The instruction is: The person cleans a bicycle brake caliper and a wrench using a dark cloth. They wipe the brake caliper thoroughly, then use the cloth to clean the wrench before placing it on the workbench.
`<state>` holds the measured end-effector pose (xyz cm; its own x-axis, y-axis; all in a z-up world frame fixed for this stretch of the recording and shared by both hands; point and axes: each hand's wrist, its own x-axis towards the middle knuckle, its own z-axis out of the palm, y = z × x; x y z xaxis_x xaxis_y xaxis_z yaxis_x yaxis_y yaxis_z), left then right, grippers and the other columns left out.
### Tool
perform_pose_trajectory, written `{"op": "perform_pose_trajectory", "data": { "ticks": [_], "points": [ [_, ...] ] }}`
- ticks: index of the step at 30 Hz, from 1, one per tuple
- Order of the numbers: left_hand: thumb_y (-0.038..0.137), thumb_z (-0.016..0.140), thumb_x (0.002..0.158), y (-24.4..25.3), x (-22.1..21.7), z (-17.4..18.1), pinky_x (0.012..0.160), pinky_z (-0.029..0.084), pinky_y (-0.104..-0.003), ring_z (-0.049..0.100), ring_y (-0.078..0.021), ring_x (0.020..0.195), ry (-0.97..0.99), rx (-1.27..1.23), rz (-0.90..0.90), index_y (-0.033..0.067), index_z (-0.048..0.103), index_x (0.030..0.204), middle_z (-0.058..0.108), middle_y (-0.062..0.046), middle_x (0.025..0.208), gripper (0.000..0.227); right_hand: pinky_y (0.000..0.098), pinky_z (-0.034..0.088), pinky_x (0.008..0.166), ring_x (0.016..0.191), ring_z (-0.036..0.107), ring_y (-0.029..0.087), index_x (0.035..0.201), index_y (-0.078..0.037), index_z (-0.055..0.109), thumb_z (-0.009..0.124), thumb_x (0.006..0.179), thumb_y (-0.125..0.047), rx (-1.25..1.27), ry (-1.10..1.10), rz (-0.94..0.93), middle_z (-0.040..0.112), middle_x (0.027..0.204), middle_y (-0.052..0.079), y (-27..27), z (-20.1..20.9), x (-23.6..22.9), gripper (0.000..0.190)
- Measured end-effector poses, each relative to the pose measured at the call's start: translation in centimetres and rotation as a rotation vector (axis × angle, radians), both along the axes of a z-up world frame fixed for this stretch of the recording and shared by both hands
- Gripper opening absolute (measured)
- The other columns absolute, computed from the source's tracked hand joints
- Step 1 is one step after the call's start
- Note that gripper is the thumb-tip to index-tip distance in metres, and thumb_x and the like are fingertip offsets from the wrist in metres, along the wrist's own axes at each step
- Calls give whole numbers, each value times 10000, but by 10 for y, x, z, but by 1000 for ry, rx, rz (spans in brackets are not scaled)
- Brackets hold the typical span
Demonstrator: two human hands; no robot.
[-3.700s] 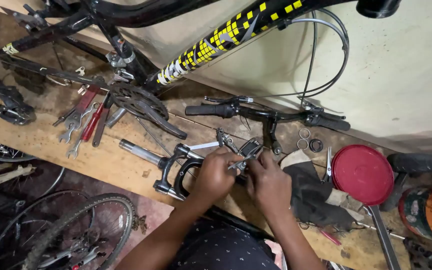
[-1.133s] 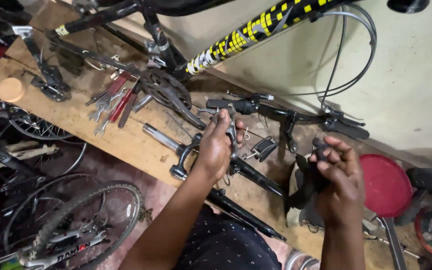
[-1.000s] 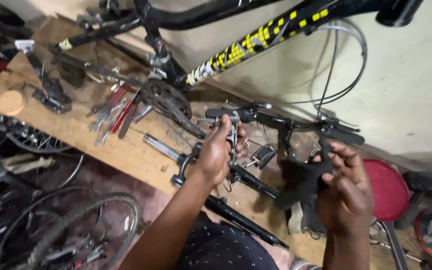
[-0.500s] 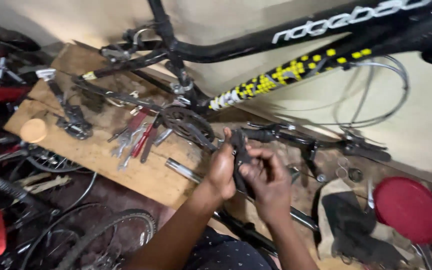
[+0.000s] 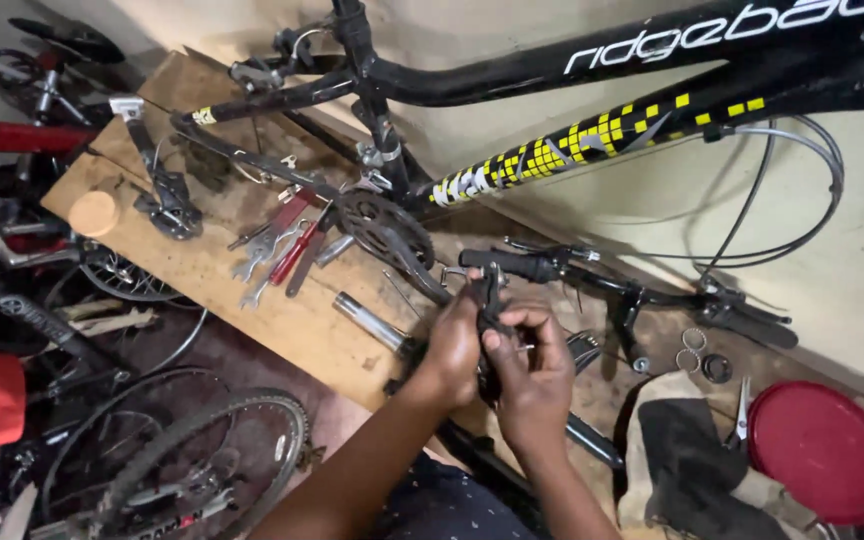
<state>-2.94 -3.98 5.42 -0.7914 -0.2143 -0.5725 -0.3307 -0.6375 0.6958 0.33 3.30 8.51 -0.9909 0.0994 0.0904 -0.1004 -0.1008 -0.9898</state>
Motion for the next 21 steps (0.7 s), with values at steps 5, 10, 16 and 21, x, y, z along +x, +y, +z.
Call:
{"op": "perform_pose_trajectory", "data": {
  "ticks": [5,10,16,21],
  "points": [
    [381,428,1035,24,21,25,1049,382,-436,498,-256,1150,34,-56,-133,-13,551,1298,542,-190,1258,490,302,450,742,755,512,135,976,-32,645,757,829,-118,134,72,-27,569,828,51,28,-20,-34,204],
    [494,475,1046,27,40,-21,392,550,-354,577,-211,521,142,242,-314,29,499,1085,486,-88,730,468,191,517,780,831,585,77,1035,-91,598,714,843,-44,-254,-49,-53,593,959,4,48,-50,-72,229],
    [575,370,1036,7,39,-12,301,245,-168,321,-65,418,136,431,-321,73,470,1038,356,-1,712,512,282,550,891,909,655,160,1103,-85,532,615,938,-61,-541,26,-12,627,1002,83,90,-80,-56,186],
    [475,398,1033,17,38,-10,417,374,-236,439,-133,454,137,-138,-361,65,564,963,545,-84,687,447,378,428,911,1009,545,285,890,-87,683,721,872,-140,330,381,260,558,1095,134,54,2,-24,67]
  ]
}}
